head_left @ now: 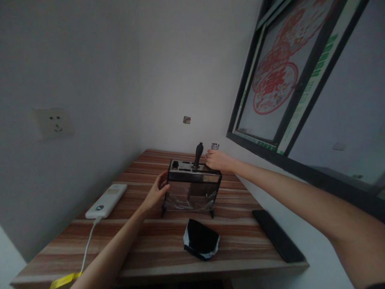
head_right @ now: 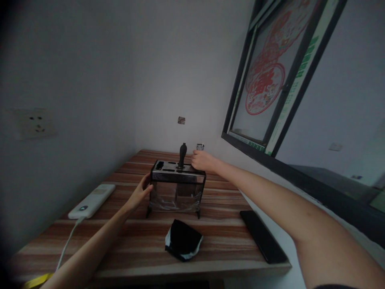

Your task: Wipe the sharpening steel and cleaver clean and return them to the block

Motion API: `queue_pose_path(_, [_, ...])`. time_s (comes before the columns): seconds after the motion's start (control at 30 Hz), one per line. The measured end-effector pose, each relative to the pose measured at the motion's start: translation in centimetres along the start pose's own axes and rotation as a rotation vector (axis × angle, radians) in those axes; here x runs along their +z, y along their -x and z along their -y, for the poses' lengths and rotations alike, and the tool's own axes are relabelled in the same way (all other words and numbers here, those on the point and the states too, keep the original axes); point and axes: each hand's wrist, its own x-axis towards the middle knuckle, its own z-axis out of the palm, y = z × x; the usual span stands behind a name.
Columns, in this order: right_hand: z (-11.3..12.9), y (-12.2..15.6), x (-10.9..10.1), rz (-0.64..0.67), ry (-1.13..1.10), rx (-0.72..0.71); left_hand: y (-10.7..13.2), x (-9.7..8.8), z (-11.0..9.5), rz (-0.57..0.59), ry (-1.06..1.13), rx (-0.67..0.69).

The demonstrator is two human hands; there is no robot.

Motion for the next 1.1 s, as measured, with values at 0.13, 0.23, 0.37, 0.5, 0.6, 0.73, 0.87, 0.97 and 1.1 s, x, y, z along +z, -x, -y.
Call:
queue_pose_path(0.13, [-0.1,-0.1,-0.1,0.061,0.107,-0.044,-0.1,-0.1,0.2,0.008,-0.008,0.014])
queue_pose_path(0.23, [-0.2,0.0,-0.5,0.115,0.184,-0.076,-0.2,-0.1,0.2,0.010,-0.014,0.021])
queue_pose_path(0.37, [-0.5,-0.1,-1.5,0.165,0.256,-0.095,-0.1,-0.1,0.0,0.023,-0.024,0.025])
queue_pose_path(0.5, [-1.1,-0.3,-2.9,0.188,0.330,-0.100,-0.1,-0.2,0.2,0.028,-0.035,0.032])
queue_pose_path(0.6, [-1.7,-0.3,-4.0,0.204,0.441,-0.105,-0.2,-0.3,0.3,0.030,-0.047,0.038])
queue_pose_path(0.73, [-2.8,-0.1,-5.8,0.194,0.516,-0.095,-0.2,-0.3,0.5,0.029,-0.059,0.046])
queue_pose_path(0.87, [-3.9,0.4,-8.1,0.191,0.567,-0.056,-0.2,-0.3,0.5,0.036,-0.067,0.050])
queue_pose_path(0.97, [-4.7,1.1,-10.3,0.201,0.593,-0.012,-0.3,-0.4,0.4,0.033,-0.074,0.052])
queue_pose_path(1.1, [-5.7,2.5,-13.1,0.211,0.580,0.096,-0.2,-0.4,0.3,0.025,-0.088,0.052])
